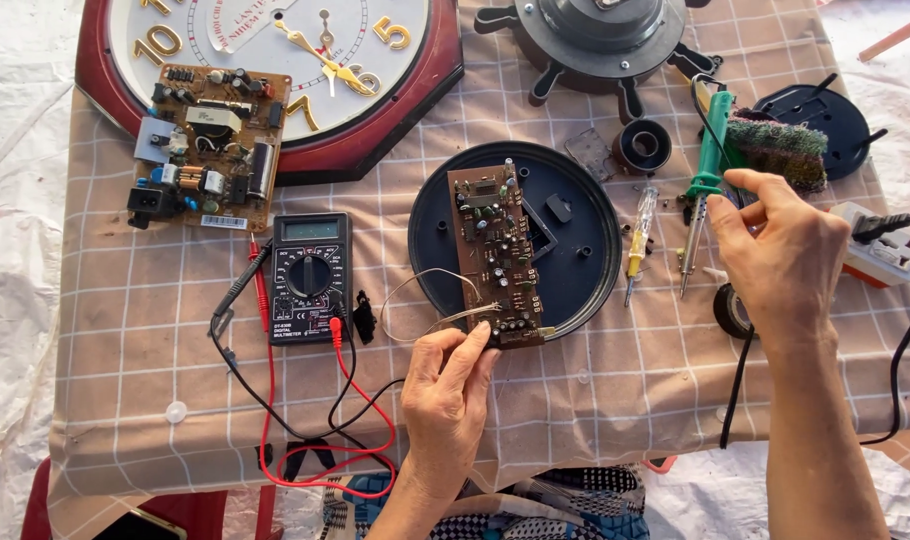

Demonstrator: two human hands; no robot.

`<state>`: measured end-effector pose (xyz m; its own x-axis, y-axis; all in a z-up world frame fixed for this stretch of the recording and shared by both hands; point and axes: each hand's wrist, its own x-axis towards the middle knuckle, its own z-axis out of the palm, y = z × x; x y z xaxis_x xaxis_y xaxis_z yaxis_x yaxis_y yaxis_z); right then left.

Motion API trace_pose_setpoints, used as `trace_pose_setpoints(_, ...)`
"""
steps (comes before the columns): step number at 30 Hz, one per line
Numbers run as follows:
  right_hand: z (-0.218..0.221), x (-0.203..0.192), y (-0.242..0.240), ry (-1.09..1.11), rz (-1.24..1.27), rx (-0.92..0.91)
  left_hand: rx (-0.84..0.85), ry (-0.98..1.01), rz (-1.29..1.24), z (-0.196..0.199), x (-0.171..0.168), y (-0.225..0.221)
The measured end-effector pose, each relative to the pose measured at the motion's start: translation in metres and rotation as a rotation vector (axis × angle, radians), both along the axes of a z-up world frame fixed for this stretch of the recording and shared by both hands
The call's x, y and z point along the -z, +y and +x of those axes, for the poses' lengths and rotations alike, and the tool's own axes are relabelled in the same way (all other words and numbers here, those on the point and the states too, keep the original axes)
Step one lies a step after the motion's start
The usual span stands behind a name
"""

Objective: Testing and repairing a circuit board using a multimeter and soldering iron on a repair bench.

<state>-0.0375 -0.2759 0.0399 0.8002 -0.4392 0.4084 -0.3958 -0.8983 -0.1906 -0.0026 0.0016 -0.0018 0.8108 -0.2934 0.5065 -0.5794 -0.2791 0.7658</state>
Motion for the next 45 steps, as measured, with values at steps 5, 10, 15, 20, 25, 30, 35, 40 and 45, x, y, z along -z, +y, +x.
trace_pose_setpoints(5, -0.007, -0.006, 0.026, -0.045, 0.104, -0.016, 0.001, 0.0, 0.0, 0.0, 0.0, 0.0)
trace_pose_setpoints(10, -0.001, 0.017, 0.039, 0.027, 0.135, -0.036, -0.017, -0.021, 0.009, 0.0, 0.0, -0.001)
trace_pose_setpoints(15, 0.013, 0.025, 0.047, 0.161, 0.177, 0.002, -0.017, -0.016, 0.02, 0.0, -0.002, 0.0)
trace_pose_setpoints(20, 0.02, 0.015, 0.05, 0.181, 0.194, -0.009, -0.004, 0.01, 0.001, 0.001, -0.002, 0.0)
trace_pose_setpoints(25, 0.029, 0.012, 0.046, 0.366, 0.171, 0.096, -0.009, 0.01, -0.001, 0.003, -0.002, 0.0)
trace_pose_setpoints(30, 0.037, 0.016, 0.034, 0.24, 0.12, 0.11, 0.0, 0.048, -0.01, 0.003, -0.003, 0.0)
trace_pose_setpoints(35, 0.055, 0.009, 0.021, 0.006, 0.003, -0.053, -0.027, 0.019, 0.021, 0.003, -0.002, -0.002)
trace_pose_setpoints(40, 0.076, 0.009, 0.014, 0.15, 0.035, 0.021, -0.033, 0.001, 0.034, 0.005, -0.002, -0.003)
trace_pose_setpoints(45, 0.078, 0.017, 0.01, 0.112, 0.015, 0.042, -0.039, -0.009, 0.031, 0.004, -0.001, -0.003)
